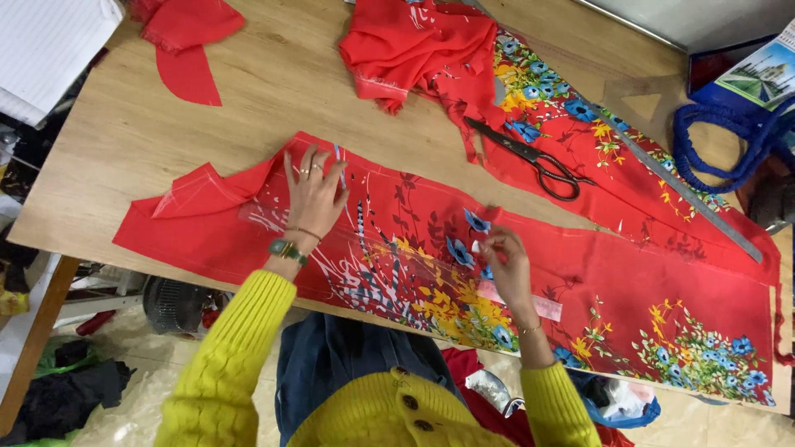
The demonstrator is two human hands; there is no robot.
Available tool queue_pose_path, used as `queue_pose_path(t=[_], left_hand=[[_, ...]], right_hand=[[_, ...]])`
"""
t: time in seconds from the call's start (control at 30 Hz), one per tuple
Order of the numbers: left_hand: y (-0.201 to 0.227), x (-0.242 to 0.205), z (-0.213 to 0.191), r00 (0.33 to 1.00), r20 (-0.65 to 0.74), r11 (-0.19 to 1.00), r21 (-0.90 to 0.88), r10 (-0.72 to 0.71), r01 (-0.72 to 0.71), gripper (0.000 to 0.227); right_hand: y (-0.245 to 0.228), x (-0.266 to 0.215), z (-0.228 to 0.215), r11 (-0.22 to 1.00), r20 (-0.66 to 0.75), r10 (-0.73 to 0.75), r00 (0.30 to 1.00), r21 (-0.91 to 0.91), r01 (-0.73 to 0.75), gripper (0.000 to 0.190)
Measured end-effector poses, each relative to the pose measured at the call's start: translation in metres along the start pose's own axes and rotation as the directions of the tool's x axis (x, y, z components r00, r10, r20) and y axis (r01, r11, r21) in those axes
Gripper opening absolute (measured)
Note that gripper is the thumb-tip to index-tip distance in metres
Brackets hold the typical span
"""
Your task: The person marks a red floral fabric with white chalk while using a clear ruler to guide straight lines. They fold the fabric, reposition the ruler, and continue marking different sections of the material on a wooden table.
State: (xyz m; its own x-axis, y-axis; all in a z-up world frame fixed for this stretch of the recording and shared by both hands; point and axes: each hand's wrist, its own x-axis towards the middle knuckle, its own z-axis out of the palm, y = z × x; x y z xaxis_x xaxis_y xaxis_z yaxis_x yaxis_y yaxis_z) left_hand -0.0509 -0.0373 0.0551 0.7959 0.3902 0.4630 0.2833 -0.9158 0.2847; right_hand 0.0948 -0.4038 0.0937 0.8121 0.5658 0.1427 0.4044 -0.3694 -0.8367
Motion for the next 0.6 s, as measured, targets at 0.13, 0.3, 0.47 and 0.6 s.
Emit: queue_pose_path(t=[0.13,0.3,0.47,0.6], left_hand=[[-0.021,-0.03,-0.013,0.997,0.025,0.997,-0.01,-0.073,0.074,0.054],[-0.071,-0.063,-0.045,0.971,-0.078,0.962,0.139,-0.224,0.233,0.047],[-0.124,-0.085,-0.066,0.942,-0.105,0.926,0.174,-0.32,0.334,0.053],[-0.163,-0.1,-0.055,0.911,-0.121,0.883,0.226,-0.395,0.412,0.057]], right_hand=[[-0.01,-0.022,0.004,0.99,0.089,0.118,0.989,-0.087,-0.11,0.006],[-0.005,-0.037,0.003,0.944,0.321,0.163,0.933,-0.327,-0.052,0.01],[-0.013,-0.034,0.001,0.885,0.405,0.136,0.904,-0.459,0.072,0.012],[-0.015,-0.029,0.003,0.845,0.444,0.216,0.87,-0.532,0.062,0.02]])
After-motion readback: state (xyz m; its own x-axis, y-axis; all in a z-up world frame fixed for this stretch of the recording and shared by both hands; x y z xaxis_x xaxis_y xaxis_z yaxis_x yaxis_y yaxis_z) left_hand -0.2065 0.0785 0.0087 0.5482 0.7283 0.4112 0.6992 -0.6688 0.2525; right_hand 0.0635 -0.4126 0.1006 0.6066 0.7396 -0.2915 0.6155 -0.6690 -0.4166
